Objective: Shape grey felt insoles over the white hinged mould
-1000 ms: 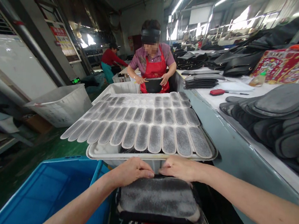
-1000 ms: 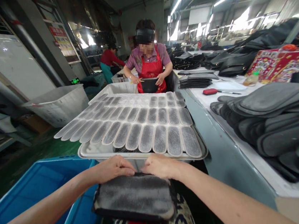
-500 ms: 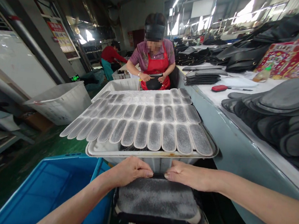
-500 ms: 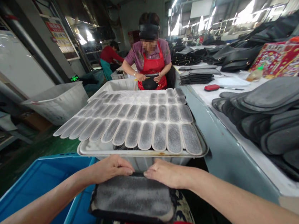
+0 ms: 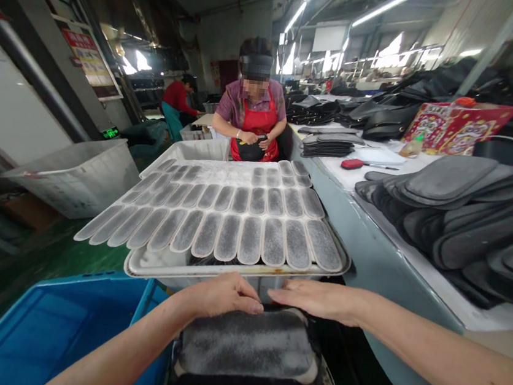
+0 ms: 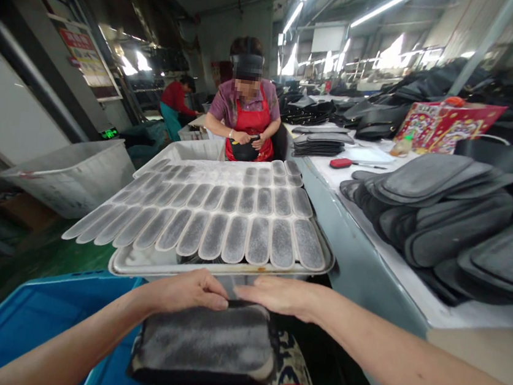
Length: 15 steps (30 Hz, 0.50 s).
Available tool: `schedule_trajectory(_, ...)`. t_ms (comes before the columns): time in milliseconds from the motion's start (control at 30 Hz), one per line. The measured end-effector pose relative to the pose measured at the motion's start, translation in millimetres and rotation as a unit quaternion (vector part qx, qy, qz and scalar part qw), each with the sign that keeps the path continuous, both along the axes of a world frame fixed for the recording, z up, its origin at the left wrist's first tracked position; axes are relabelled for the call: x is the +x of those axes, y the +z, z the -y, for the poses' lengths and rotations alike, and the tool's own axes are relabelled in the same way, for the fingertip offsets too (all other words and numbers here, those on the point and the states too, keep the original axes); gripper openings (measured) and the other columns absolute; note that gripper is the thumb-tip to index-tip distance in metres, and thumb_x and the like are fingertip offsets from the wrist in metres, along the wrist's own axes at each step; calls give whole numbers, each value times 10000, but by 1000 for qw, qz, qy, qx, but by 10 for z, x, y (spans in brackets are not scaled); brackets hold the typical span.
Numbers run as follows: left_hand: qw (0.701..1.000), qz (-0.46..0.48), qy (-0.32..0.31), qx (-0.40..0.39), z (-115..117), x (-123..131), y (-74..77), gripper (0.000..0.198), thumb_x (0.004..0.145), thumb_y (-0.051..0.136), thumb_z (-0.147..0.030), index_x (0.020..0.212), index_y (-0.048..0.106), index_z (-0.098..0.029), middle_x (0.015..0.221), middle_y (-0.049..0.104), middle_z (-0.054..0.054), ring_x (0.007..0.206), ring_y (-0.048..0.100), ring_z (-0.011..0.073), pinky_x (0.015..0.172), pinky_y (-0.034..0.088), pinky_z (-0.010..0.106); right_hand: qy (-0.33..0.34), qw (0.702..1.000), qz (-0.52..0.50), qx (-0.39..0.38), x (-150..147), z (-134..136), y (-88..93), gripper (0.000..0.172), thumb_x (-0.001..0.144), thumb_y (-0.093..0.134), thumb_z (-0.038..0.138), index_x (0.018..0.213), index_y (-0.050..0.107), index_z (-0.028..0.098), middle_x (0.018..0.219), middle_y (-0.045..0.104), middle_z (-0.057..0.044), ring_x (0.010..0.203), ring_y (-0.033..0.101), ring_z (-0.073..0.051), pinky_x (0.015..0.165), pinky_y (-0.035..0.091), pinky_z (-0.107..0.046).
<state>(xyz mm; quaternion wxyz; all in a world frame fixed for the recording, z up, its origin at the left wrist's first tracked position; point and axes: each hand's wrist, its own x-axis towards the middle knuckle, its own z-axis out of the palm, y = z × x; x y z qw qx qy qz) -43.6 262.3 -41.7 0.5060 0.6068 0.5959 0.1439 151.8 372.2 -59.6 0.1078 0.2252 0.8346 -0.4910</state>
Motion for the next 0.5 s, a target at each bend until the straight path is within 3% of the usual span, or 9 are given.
schedule_trajectory(100, 1000, 22, 4, -11, -10, -37, -12, 264, 778, 600, -382, 740, 742, -163, 635, 540, -37, 645, 437, 115, 584, 339, 196, -20, 999, 37, -30, 40, -98, -10, 525, 907, 390, 632, 725, 612, 193, 713, 553, -23, 663, 490, -159, 539, 400, -264)
schedule_trajectory(300, 999, 38, 17, -27, -40, -53, -58, 243, 770, 607, -371, 740, 732, -165, 654, 553, -31, 655, 437, 115, 575, 338, 196, 10, 995, 75, -65, 80, -186, -65, 507, 861, 442, 668, 672, 493, 201, 703, 501, -5, 667, 480, -151, 564, 402, -269)
schedule_trajectory(500, 999, 35, 11, -31, -31, -60, -46, 248, 778, 585, -366, 682, 678, -157, 612, 465, -45, 592, 394, 95, 532, 294, 197, 103, 991, 67, -61, 16, -267, -107, 561, 855, 391, 723, 660, 441, 200, 709, 418, 14, 662, 435, -138, 564, 401, -266)
